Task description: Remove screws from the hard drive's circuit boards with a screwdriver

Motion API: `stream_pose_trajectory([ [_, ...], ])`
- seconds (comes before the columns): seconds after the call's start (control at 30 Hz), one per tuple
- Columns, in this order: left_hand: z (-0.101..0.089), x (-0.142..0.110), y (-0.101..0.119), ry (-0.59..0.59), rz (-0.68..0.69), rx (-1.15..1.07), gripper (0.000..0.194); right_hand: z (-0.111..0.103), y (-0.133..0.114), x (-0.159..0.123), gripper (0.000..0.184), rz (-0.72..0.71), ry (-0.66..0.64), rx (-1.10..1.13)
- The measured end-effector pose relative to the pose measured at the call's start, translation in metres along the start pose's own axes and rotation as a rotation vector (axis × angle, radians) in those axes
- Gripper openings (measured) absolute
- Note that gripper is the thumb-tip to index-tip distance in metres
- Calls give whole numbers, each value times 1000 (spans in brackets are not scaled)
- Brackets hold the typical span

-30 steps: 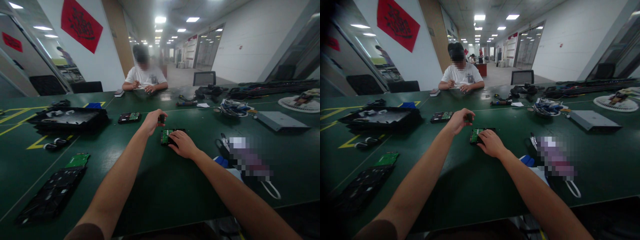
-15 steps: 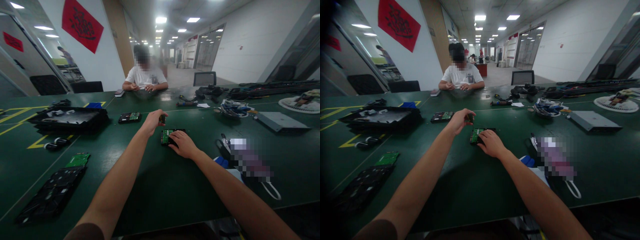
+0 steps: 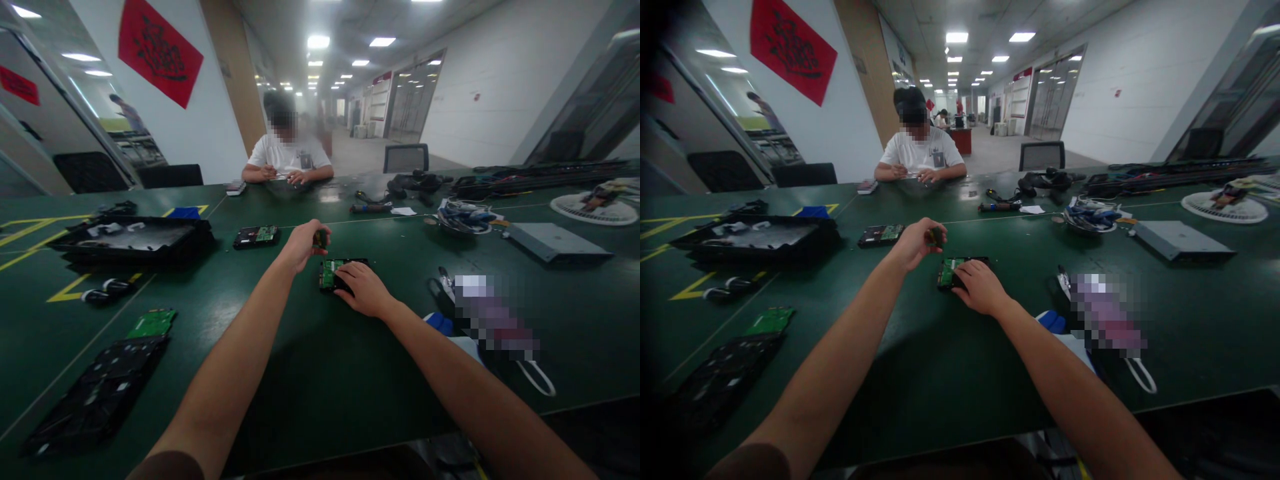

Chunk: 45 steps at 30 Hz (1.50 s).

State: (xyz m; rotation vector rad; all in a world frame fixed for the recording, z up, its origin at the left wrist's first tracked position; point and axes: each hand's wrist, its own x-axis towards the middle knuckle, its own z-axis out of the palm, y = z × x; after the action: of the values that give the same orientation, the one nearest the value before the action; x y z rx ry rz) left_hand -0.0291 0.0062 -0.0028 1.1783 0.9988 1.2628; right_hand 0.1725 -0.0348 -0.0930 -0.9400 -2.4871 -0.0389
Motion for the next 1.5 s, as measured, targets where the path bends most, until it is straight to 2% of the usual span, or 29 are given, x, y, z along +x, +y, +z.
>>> stream_pose_trajectory([
  [0.17, 1, 2, -1, 0, -55, -84, 23, -1, 1, 0, 44, -4, 0, -1],
  [0.37, -2, 3, -2, 100, 53, 31, 24, 0, 0, 0, 45, 3, -7, -13],
  [0.57, 0, 1, 0, -5, -36, -53, 24, 1, 0, -1, 46, 1, -2, -15],
  [0.67, 0, 3, -1, 14, -39, -81, 21, 1, 0, 0, 45, 2, -1, -19],
  [0.8, -2, 3, -1, 69, 38, 42, 25, 0, 0, 0, 46, -3, -9, -30],
  [0.93, -1, 0, 0, -28, 19, 30, 28, 0, 0, 0, 46, -6, -2, -26],
  [1.0, 0, 0, -1, -40, -14, -13, 27, 0, 0, 0, 45, -6, 0, -17],
  [1.1, 0, 2, -1, 1, -24, -38, 24, 0, 0, 0, 45, 3, 2, -7],
  [1.23, -2, 3, 0, 102, 61, 75, 25, 0, -1, 0, 44, 12, -5, -8],
  [1.4, -2, -1, 2, -10, 14, 39, 28, -1, -1, 0, 45, 9, -6, -15],
  [1.5, 1, -1, 3, -11, -28, -29, 26, -1, 0, 0, 45, 6, -10, -7],
])
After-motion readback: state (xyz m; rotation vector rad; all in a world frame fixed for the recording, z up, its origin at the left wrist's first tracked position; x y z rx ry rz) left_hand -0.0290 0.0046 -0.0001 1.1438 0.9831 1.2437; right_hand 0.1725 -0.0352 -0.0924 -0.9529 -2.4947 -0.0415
